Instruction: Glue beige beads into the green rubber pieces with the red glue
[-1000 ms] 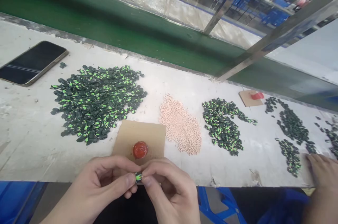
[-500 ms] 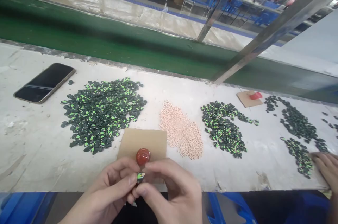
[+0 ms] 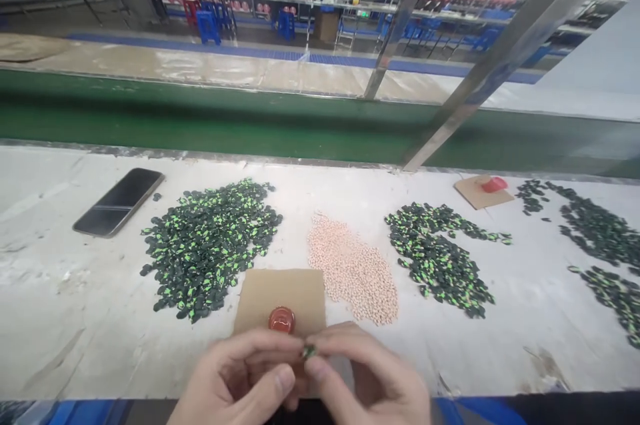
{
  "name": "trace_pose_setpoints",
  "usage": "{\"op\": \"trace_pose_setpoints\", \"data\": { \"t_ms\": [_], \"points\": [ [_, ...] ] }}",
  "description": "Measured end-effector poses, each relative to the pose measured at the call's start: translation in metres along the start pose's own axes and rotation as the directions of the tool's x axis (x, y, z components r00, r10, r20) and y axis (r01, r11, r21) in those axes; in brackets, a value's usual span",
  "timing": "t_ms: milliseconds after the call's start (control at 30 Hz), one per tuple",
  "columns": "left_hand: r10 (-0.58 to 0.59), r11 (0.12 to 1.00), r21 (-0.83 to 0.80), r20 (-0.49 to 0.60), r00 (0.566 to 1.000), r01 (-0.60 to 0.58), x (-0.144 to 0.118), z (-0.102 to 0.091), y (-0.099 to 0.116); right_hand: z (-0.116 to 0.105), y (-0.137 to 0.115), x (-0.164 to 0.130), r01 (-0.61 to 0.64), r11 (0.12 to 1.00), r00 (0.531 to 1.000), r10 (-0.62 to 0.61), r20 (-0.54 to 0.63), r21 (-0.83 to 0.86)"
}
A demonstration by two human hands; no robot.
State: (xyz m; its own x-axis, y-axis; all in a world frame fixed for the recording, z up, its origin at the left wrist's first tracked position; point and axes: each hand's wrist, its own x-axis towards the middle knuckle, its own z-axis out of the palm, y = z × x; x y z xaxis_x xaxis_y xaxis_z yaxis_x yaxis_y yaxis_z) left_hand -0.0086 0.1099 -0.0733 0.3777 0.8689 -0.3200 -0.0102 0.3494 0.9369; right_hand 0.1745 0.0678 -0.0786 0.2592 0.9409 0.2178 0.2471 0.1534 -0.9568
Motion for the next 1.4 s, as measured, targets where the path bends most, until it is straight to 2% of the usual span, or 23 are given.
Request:
{"op": "trace_pose_setpoints", "data": {
  "t_ms": [33, 67, 100, 133, 167, 267, 400, 500, 600, 700, 833, 967, 1067, 1167, 1300, 1367, 1400],
  "points": [
    [0.139, 0.96, 0.247, -0.016, 0.99, -0.131, 0.011, -0.009, 0.003, -0.012, 0.008, 0.005, -0.028, 0.992, 0.997, 0.02, -0.071, -0.123],
    [0.325, 0.81, 0.526, -0.036, 0.945, -0.258, 0.025, -0.02, 0.008, -0.025, 0.018, 0.011, -0.071, 0.96, 0.981, 0.018, -0.191, -0.272],
    [0.481, 0.559, 0.782, -0.034, 0.876, -0.276, 0.041, -0.032, 0.015, -0.04, 0.029, 0.019, -0.123, 0.897, 0.953, -0.013, -0.303, -0.424],
    [0.503, 0.465, 0.85, -0.024, 0.864, -0.247, 0.058, -0.044, 0.022, -0.055, 0.04, 0.027, -0.156, 0.803, 0.93, -0.077, -0.36, -0.575],
    [0.511, 0.415, 0.881, -0.018, 0.859, -0.228, 0.074, -0.055, 0.028, -0.069, 0.051, 0.036, -0.193, 0.701, 0.919, -0.117, -0.377, -0.687],
    [0.467, 0.3, 0.928, 0.06, 0.882, -0.221, 0.109, -0.075, 0.042, -0.103, 0.076, 0.058, -0.211, 0.618, 0.91, -0.158, -0.383, -0.758],
    [0.419, 0.24, 0.941, 0.123, 0.899, -0.24, 0.121, -0.079, 0.044, -0.12, 0.088, 0.065, -0.141, 0.571, 0.928, -0.209, -0.31, -0.809],
    [0.411, 0.274, 0.929, 0.123, 0.903, -0.251, 0.121, -0.083, 0.042, -0.112, 0.085, 0.06, -0.065, 0.542, 0.936, -0.258, -0.24, -0.838],
    [0.415, 0.355, 0.899, 0.093, 0.905, -0.255, 0.122, -0.088, 0.042, -0.087, 0.076, 0.057, 0.078, 0.541, 0.963, -0.258, -0.077, -0.838],
    [0.427, 0.458, 0.855, 0.029, 0.904, -0.244, 0.119, -0.087, 0.045, -0.056, 0.07, 0.058, 0.211, 0.551, 0.97, -0.22, 0.104, -0.807],
    [0.418, 0.648, 0.734, -0.118, 0.901, -0.204, 0.104, -0.086, 0.051, -0.031, 0.069, 0.063, 0.275, 0.567, 0.96, -0.2, 0.195, -0.777],
    [0.287, 0.881, 0.451, -0.269, 0.919, -0.143, 0.084, -0.087, 0.057, -0.027, 0.071, 0.066, 0.292, 0.591, 0.956, -0.214, 0.202, -0.752],
    [0.12, 0.984, 0.163, -0.281, 0.952, -0.076, 0.069, -0.087, 0.059, -0.028, 0.072, 0.068, 0.278, 0.623, 0.959, -0.221, 0.176, -0.731],
    [-0.009, 0.998, -0.069, -0.244, 0.97, -0.009, 0.056, -0.083, 0.058, -0.029, 0.069, 0.07, 0.237, 0.674, 0.968, -0.224, 0.113, -0.7],
    [-0.075, 0.969, -0.243, -0.178, 0.981, 0.03, 0.046, -0.077, 0.053, -0.032, 0.055, 0.066, 0.158, 0.753, 0.982, -0.19, 0.018, -0.639],
    [-0.049, 0.963, -0.269, -0.144, 0.988, 0.009, 0.042, -0.074, 0.051, -0.03, 0.042, 0.058, 0.04, 0.875, 0.995, -0.078, -0.058, -0.483],
    [-0.014, 0.967, -0.253, -0.124, 0.992, -0.018, 0.04, -0.071, 0.049, -0.027, 0.035, 0.053, -0.055, 0.945, 0.996, 0.028, -0.089, -0.323]
  ]
}}
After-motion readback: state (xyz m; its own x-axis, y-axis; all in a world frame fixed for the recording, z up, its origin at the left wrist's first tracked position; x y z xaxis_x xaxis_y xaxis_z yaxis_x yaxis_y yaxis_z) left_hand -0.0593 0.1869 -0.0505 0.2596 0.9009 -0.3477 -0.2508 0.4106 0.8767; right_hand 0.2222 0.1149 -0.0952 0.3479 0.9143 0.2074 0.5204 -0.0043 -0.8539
